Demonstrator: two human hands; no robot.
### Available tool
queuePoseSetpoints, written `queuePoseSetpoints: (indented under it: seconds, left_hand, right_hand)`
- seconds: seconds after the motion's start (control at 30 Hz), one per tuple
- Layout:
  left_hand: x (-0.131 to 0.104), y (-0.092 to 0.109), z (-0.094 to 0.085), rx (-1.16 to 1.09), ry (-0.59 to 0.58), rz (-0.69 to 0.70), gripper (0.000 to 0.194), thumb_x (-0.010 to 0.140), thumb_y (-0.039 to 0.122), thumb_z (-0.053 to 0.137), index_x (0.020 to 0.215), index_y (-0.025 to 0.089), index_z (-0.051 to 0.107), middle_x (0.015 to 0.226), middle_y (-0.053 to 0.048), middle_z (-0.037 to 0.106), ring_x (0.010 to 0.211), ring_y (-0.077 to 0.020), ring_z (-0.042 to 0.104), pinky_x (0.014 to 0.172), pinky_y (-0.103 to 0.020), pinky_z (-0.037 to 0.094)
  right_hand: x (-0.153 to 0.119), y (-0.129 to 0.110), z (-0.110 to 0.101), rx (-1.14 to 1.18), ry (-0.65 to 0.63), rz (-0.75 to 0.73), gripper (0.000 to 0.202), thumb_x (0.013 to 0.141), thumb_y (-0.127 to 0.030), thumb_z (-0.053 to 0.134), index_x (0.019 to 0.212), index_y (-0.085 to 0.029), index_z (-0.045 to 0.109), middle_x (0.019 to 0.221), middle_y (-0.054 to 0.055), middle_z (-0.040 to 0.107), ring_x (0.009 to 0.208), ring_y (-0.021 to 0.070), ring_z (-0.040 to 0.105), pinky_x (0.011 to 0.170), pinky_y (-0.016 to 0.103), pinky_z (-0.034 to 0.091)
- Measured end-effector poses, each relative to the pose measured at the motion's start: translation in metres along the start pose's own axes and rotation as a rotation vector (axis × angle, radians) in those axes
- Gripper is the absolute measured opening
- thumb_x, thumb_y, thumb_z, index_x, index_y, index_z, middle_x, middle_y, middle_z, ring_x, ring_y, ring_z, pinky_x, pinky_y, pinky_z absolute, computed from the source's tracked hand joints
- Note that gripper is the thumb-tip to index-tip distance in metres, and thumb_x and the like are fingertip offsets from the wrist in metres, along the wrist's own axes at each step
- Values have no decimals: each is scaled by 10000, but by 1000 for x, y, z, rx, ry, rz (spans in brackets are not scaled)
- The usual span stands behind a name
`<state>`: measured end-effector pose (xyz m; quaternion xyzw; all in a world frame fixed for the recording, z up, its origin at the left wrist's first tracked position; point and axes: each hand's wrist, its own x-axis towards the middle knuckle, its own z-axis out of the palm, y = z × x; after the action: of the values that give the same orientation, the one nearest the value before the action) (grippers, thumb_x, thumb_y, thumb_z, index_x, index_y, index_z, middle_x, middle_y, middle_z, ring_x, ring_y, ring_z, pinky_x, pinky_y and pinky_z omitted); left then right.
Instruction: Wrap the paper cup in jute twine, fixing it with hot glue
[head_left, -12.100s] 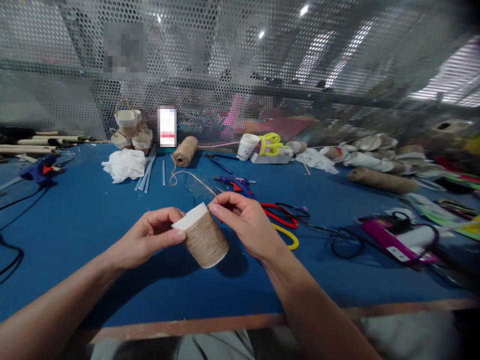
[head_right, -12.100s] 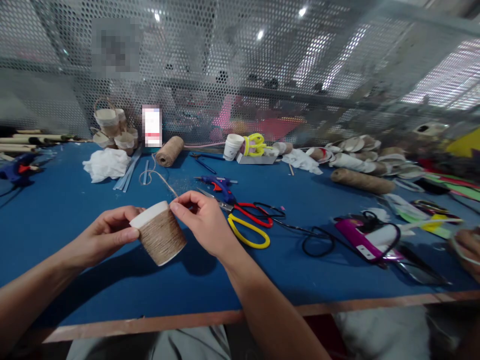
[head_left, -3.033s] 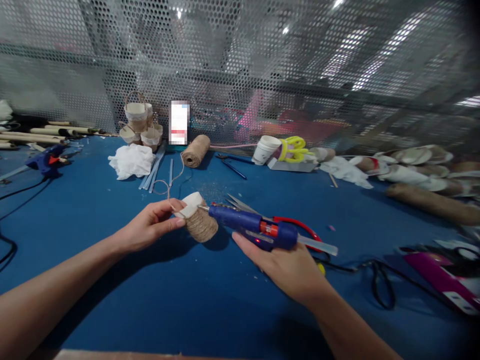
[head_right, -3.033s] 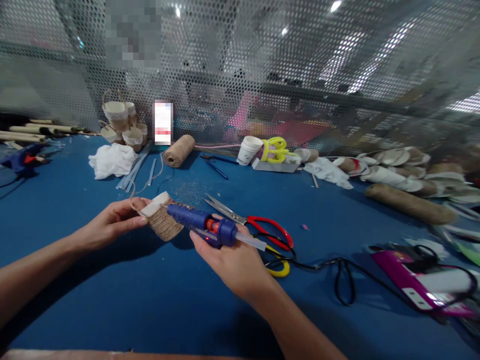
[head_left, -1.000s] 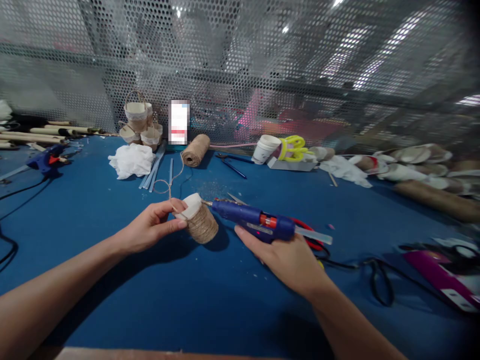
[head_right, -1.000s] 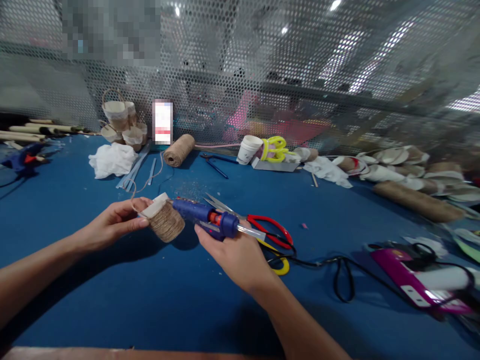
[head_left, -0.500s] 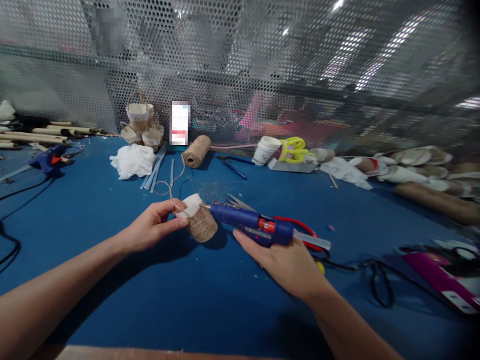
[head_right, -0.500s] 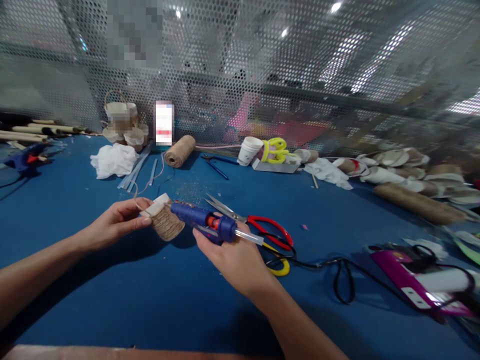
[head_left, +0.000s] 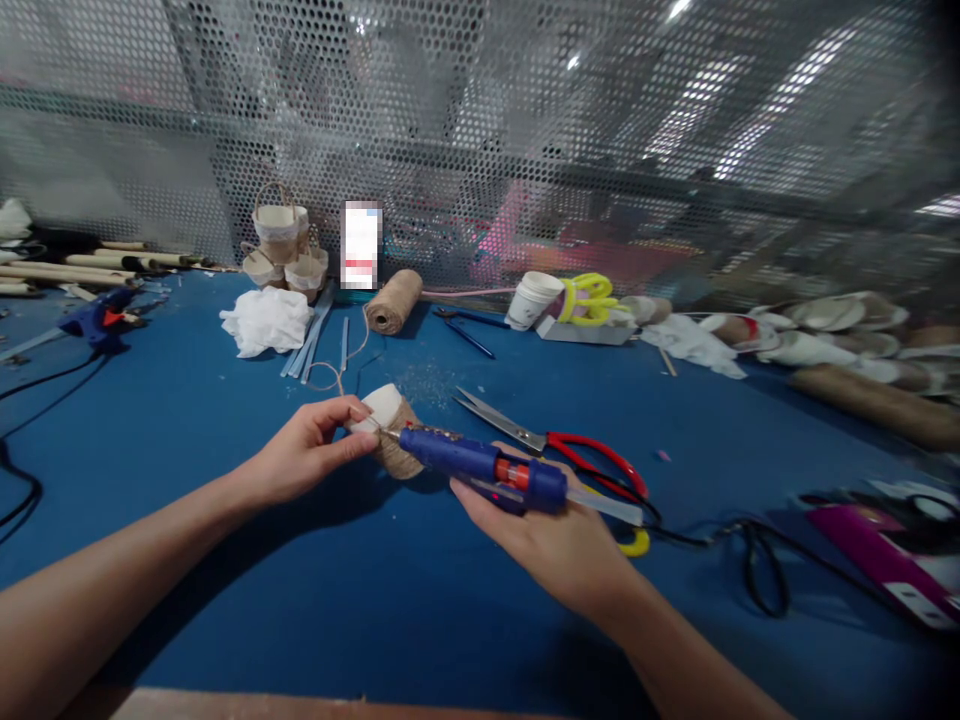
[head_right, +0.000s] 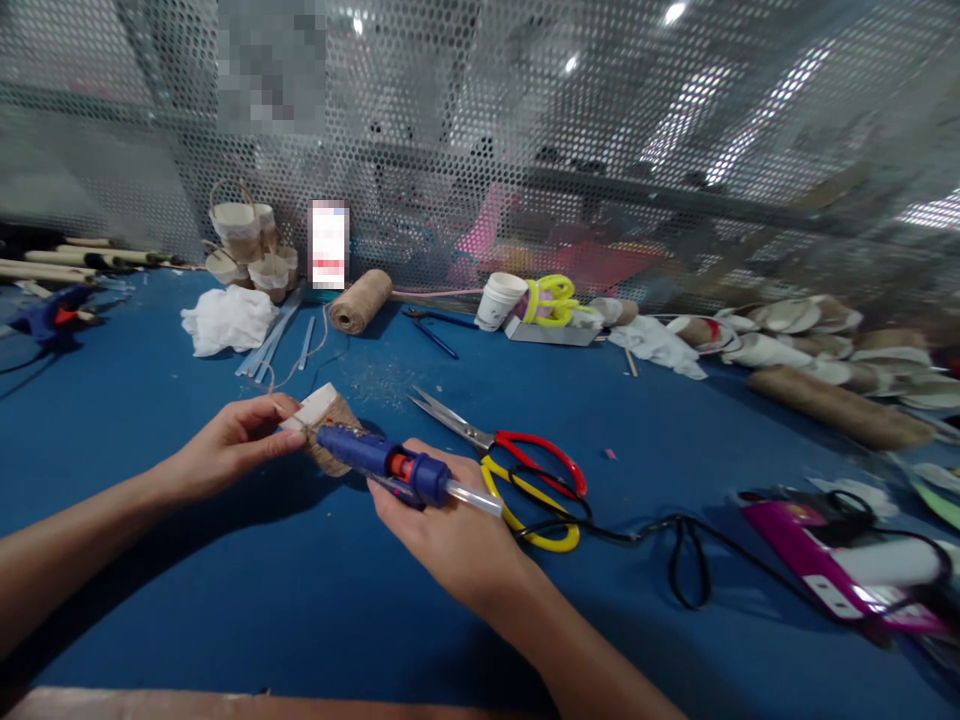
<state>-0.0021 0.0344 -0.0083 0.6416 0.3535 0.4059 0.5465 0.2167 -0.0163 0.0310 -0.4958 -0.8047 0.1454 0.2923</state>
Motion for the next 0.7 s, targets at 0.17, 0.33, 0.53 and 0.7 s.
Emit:
queuePoseSetpoints:
  seconds: [0.17, 0.33, 0.53, 0.7]
  left_hand:
    - [0, 0, -1, -19, -22, 24, 138, 733, 246, 622, 698, 132, 552, 744, -5, 556, 710, -118, 510, 697, -253, 402]
    - [0, -2, -3, -32, -51, 57, 137, 744, 234, 621, 683, 136, 548, 774, -11, 569, 733, -120, 514, 719, -255, 400]
    - [0, 0, -3, -20, -69, 75, 170, 745, 262, 626, 670, 136, 540, 781, -12, 558, 740, -117, 506, 716, -242, 396]
    - [-1, 1, -2, -24, -59, 65, 208, 729, 295, 644, 657, 135, 532, 794, -15, 543, 745, -119, 493, 713, -243, 395]
  right_hand:
    - [-2, 12, -4, 13, 50, -50, 123, 762, -275, 547, 745, -241, 664, 656, 26, 668, 597, 187, 624, 571, 300, 509]
    - [-3, 27, -7, -124, 72, -157, 170, 769, -245, 534, 818, -245, 697, 660, 42, 680, 684, 215, 635, 645, 331, 500]
    - [-2, 36, -6, -414, 63, -338, 337, 795, -129, 404, 880, -219, 718, 697, 88, 702, 668, 264, 650, 627, 400, 499]
    - [1, 35, -6, -482, 25, -372, 388, 789, -99, 361, 877, -206, 723, 685, 105, 697, 660, 266, 649, 626, 412, 493]
